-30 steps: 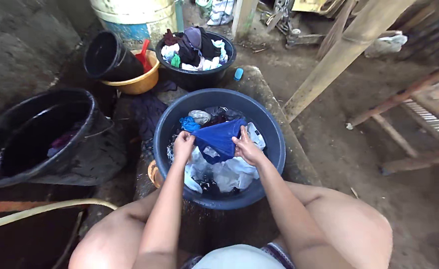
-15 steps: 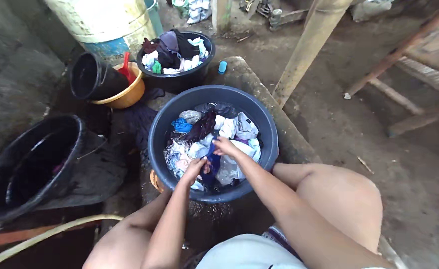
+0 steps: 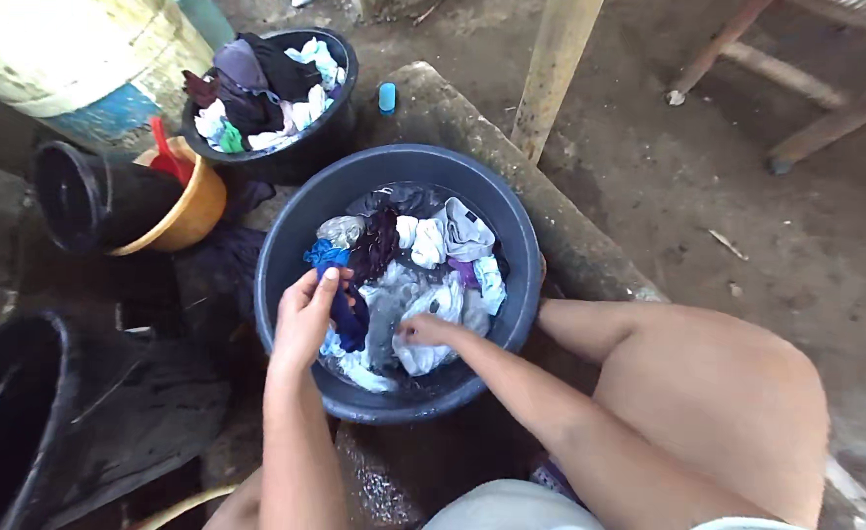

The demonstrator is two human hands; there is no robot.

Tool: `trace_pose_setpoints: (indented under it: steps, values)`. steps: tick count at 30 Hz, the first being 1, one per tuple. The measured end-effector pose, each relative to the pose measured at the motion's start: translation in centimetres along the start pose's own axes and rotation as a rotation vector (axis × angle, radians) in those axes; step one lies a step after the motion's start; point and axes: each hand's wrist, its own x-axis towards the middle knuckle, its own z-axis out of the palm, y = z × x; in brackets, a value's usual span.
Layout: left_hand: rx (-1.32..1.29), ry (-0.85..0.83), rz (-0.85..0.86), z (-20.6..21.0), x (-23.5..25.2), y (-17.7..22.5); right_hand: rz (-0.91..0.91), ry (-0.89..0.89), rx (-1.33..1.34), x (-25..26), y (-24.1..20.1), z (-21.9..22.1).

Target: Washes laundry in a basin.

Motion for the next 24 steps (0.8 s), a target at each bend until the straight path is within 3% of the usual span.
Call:
trace_pose_setpoints:
  steps: [4, 6, 8, 10, 12, 14, 16, 20, 21, 24]
  values:
    - [0.246, -0.248, -0.388, 4.6, 4.8, -9.9, 0.448, 0.539, 0.026, 0.2, 5.6, -4.6]
    - [0.279, -0.299, -0.539, 8.3, 5.6, -15.9, 0.649, 0.62, 0.008, 0.4, 8.6, -4.7]
    - [0.374, -0.3, -0.567, 12.8, 5.1, -19.4, 0.728, 0.52, -0.027, 0.9, 9.4, -3.7]
    - [0.545, -0.403, -0.547, 16.8, 2.9, -20.8, 0.683, 0.273, -0.116, 1.2, 9.4, -2.0]
    - [0.622, -0.555, -0.466, 17.9, 1.2, -22.3, 0.483, 0.008, -0.201, 1.8, 10.8, -0.9]
    - [0.62, -0.696, -0.298, 15.7, 1.3, -24.7, 0.234, -0.138, -0.269, 2.4, 13.8, -1.7]
    - [0.629, -0.66, -0.289, 12.5, 1.6, -27.3, 0.23, -0.1, -0.305, 1.7, 14.3, -3.6]
    - [0.727, -0.452, -0.615, 9.4, 1.3, -27.4, 0.74, 0.366, -0.219, 1.7, 10.5, -3.0]
    - [0.746, -0.458, -0.654, 9.6, 0.9, -27.0, 0.797, 0.372, -0.196, 1.8, 9.4, -1.7]
    - [0.843, -0.647, -0.724, 11.5, -0.5, -25.4, 0.683, -0.01, -0.2, 0.7, 6.2, 2.1]
